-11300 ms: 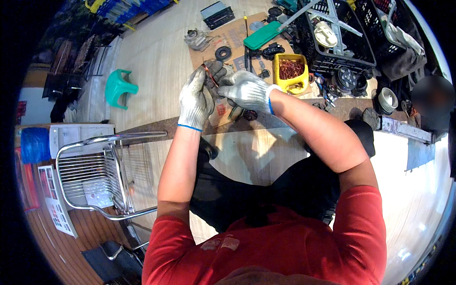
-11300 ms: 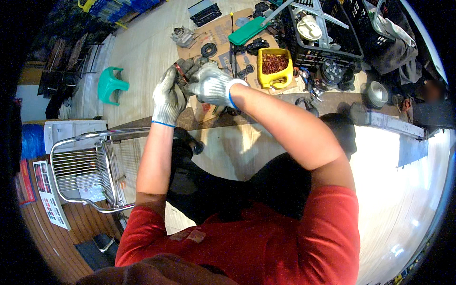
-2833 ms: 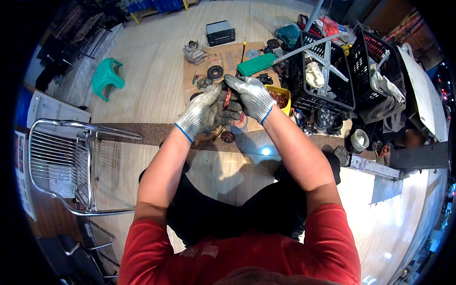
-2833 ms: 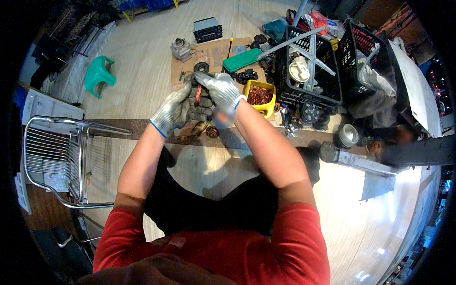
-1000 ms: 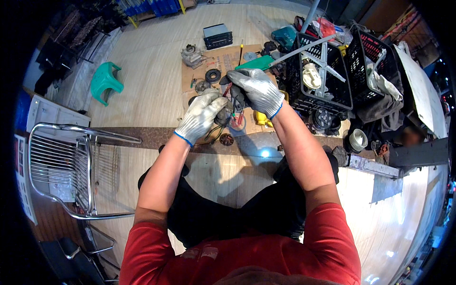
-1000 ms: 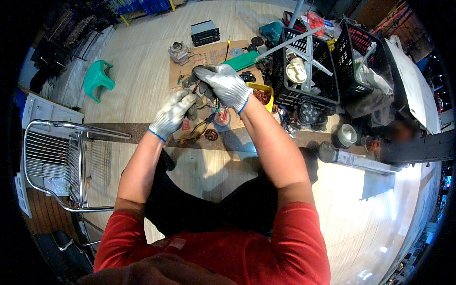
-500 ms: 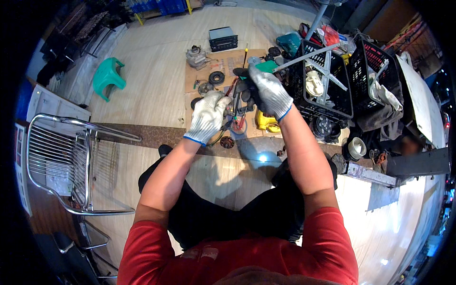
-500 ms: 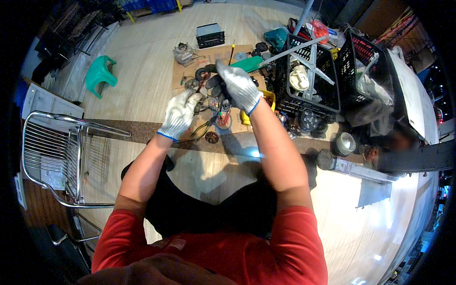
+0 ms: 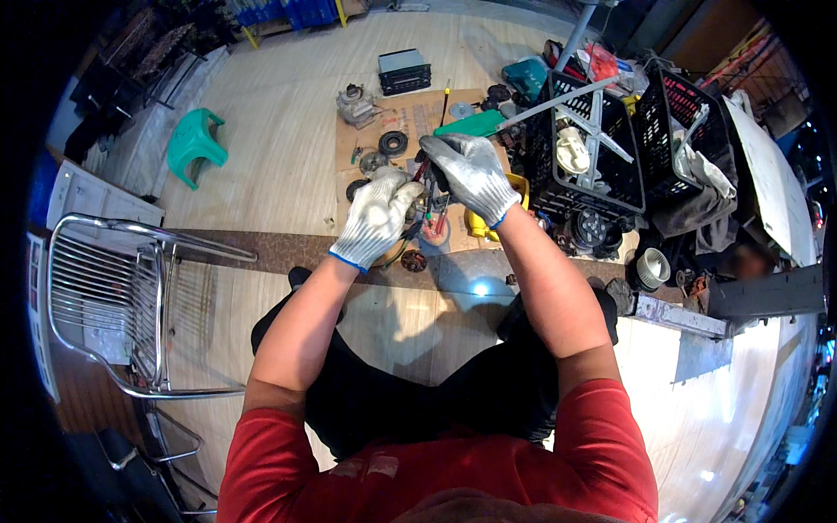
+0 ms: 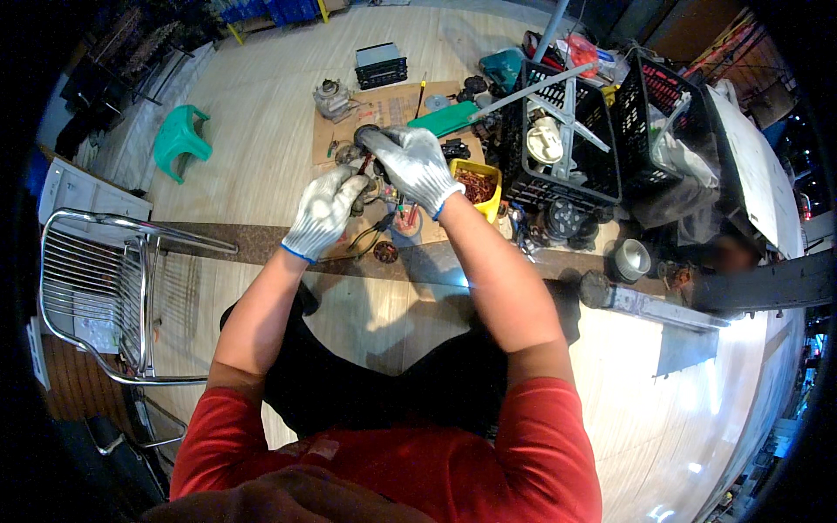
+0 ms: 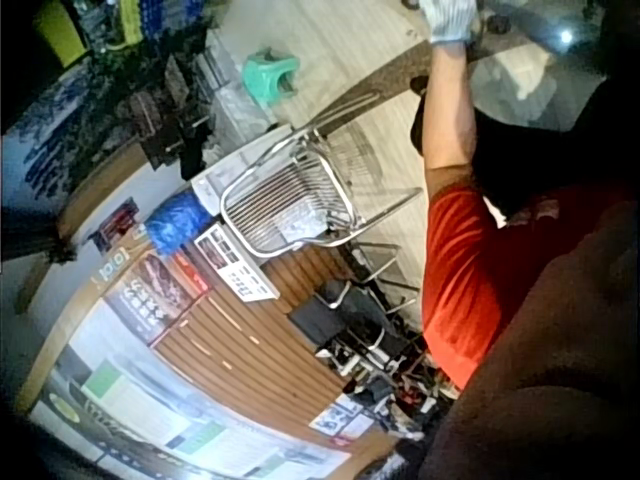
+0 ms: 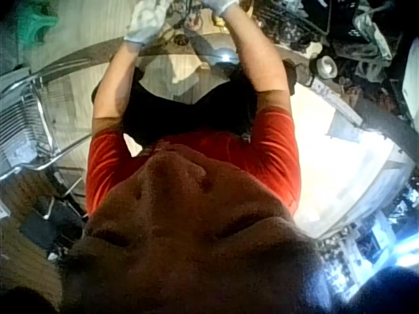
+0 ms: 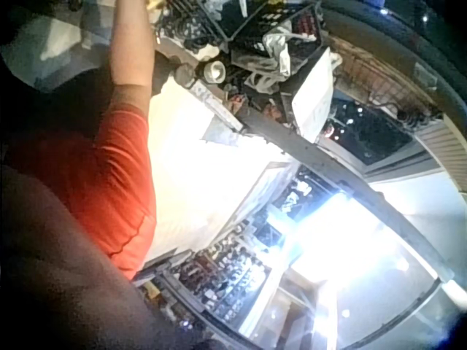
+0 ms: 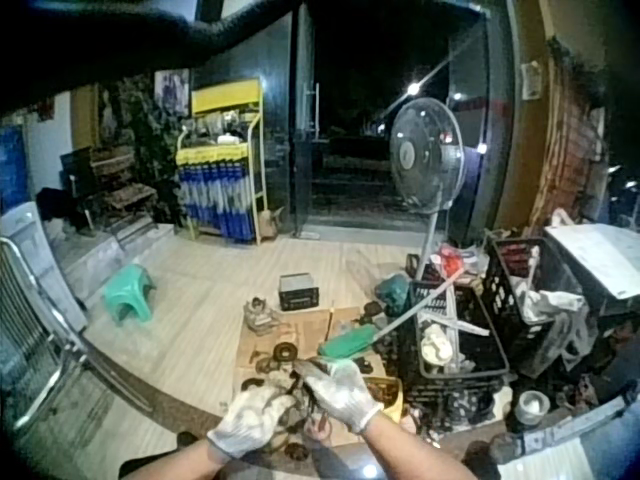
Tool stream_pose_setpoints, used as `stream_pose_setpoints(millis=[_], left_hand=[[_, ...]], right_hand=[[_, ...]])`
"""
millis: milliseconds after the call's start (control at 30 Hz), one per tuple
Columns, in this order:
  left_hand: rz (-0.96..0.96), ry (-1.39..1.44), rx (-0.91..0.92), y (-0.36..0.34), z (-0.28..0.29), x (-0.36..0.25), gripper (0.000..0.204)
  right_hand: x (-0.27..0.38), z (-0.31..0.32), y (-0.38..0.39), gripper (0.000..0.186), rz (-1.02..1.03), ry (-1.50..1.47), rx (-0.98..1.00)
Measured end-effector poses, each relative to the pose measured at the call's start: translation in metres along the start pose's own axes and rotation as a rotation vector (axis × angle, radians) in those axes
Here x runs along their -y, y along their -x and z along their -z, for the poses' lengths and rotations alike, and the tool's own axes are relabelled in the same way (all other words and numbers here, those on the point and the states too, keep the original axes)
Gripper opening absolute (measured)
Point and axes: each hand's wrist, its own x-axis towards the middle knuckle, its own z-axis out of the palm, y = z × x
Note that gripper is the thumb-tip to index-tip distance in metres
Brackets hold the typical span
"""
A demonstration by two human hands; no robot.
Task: The person is repairing an alternator components by hand. They manipulate copper windings, a rotor, and housing parts, using a small tool to position wires within the assembly.
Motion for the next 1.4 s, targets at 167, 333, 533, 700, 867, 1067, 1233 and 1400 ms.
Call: stream_pose_setpoints(millis=[167,333,533,700,867,1067,1233,1400], left_hand=[[0.017,0.014,0.017,-0.001,-0.002,0.005,0.019],[-0.009,0.094,0.062,0.002,-0.007,0.008,0.022],[0.227,0.246,0.151,-0.008,0.002,0.004,0.030],[0.441,0.591,0.247,-0.002,0.009,0.009,0.030],[0.504,0.818,0.286,0.001,0.010,-0.007,0.027],[0.460,0.908,0.299,0.002,0.004,0.009,0.029],[0.499,1.199,0.373,0.004,-0.007,0.018,0.033],[0.546,1.287,0.319,-0.006,0.008,0.010,0.038]], right_hand=[[-0.005,-0.011,0.001,0.043,0.145,0.052,-0.162],[-0.009,-0.015,0.002,0.039,-0.025,-0.002,-0.187],[-0.025,0.013,-0.007,0.043,-0.157,-0.444,0.128],[-0.005,0.014,-0.003,0.036,-0.300,-0.556,0.278],[-0.011,0.007,-0.001,0.029,-0.315,-0.749,0.366],[-0.013,-0.013,-0.001,0.029,-0.069,-0.656,0.102],[-0.006,-0.003,0.001,0.030,-0.003,-0.363,0.085],[-0.001,0.007,-0.005,0.033,-0.127,-0.236,0.087]])
